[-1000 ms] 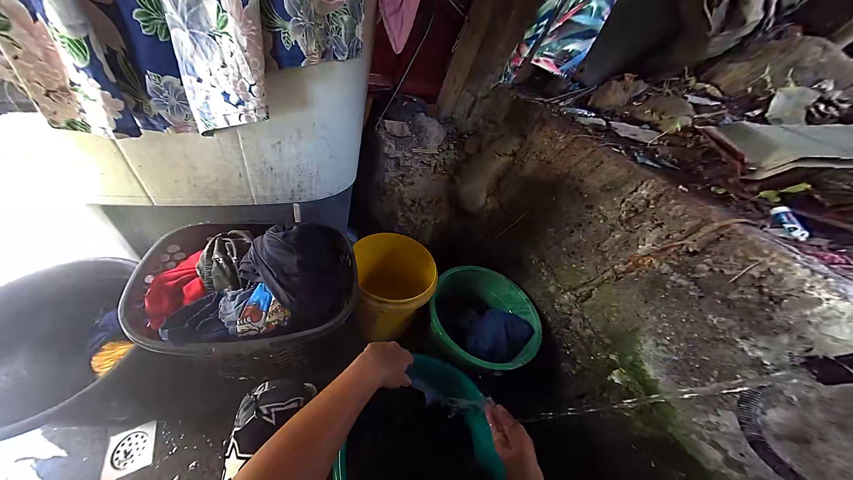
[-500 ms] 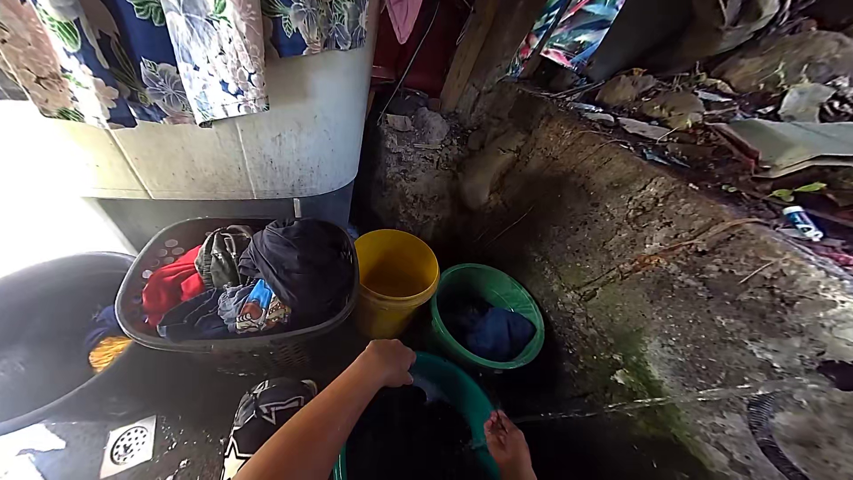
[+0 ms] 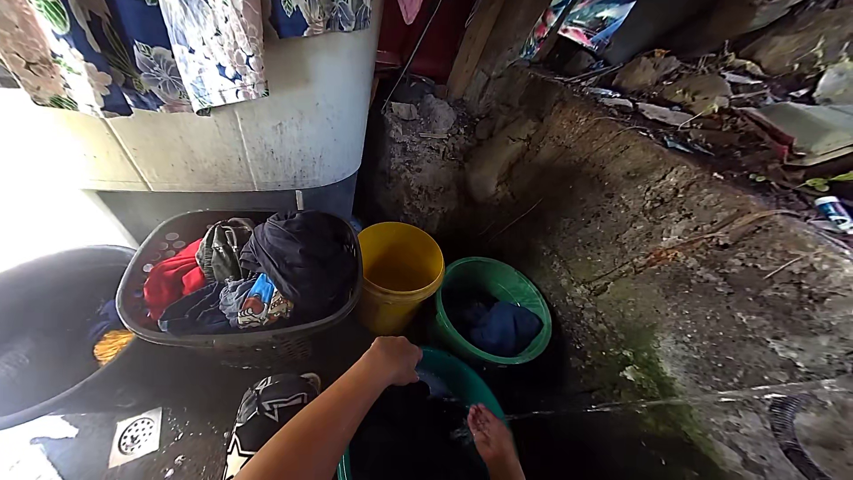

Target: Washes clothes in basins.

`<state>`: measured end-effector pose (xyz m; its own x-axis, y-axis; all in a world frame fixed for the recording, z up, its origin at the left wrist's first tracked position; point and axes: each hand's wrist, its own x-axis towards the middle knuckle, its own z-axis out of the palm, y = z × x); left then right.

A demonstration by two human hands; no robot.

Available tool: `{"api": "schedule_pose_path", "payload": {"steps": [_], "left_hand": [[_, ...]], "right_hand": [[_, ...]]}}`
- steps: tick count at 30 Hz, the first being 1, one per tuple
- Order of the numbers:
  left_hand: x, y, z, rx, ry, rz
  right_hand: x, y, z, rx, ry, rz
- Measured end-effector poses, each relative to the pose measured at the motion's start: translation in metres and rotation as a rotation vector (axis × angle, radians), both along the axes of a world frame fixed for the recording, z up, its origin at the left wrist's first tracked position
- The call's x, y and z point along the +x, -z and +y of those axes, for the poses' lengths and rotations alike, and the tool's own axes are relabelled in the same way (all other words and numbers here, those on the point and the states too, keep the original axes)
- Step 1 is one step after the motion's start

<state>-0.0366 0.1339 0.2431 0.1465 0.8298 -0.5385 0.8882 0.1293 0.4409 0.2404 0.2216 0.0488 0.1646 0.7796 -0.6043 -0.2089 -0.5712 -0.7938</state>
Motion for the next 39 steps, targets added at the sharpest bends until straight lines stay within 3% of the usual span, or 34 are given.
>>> {"api": "schedule_pose_path", "payload": {"steps": [3, 6, 10, 16, 20, 24, 30, 32, 35, 39], "left_hand": [[0.001, 0.0, 0.001, -0.002, 0.002, 0.003], [0.003, 0.001, -0.001, -0.008, 0.005, 0.008], [0.004, 0.0, -0.008, -0.007, 0.014, -0.03], [-0.001, 0.002, -0.007, -0.068, 0.034, -0.051], [-0.014, 0.01, 0.002, -0.083, 0.015, -0.091], [-0.031, 0.014, 0.004, -0.12, -0.053, -0.097], [-0.04, 0.022, -0.001, -0.176, -0.069, -0.078], [-0.036, 0.021, 0.001, -0.169, -0.057, -0.084], [-0.029, 0.018, 0.004, -0.15, -0.037, -0.097], [-0.02, 0.012, 0.004, -0.127, -0.016, -0.097]], "right_hand": [[-0.022, -0.014, -0.001, 0.053, -0.331, -0.29], [-0.04, -0.04, 0.023, 0.423, -0.575, -0.665], [-0.061, -0.095, 0.07, 0.731, -0.517, -0.906], [-0.106, -0.117, 0.123, 0.789, -0.568, -0.925], [-0.146, -0.12, 0.147, 0.745, -0.628, -0.98], [-0.16, -0.124, 0.168, 0.529, -0.635, -1.244], [-0.084, -0.081, 0.178, 0.137, -0.706, -1.42], [-0.065, -0.07, 0.174, 0.169, -0.704, -1.446], [-0.053, -0.086, 0.18, 0.256, -0.576, -1.307], [-0.043, -0.099, 0.175, 0.221, -0.575, -1.279]]}}
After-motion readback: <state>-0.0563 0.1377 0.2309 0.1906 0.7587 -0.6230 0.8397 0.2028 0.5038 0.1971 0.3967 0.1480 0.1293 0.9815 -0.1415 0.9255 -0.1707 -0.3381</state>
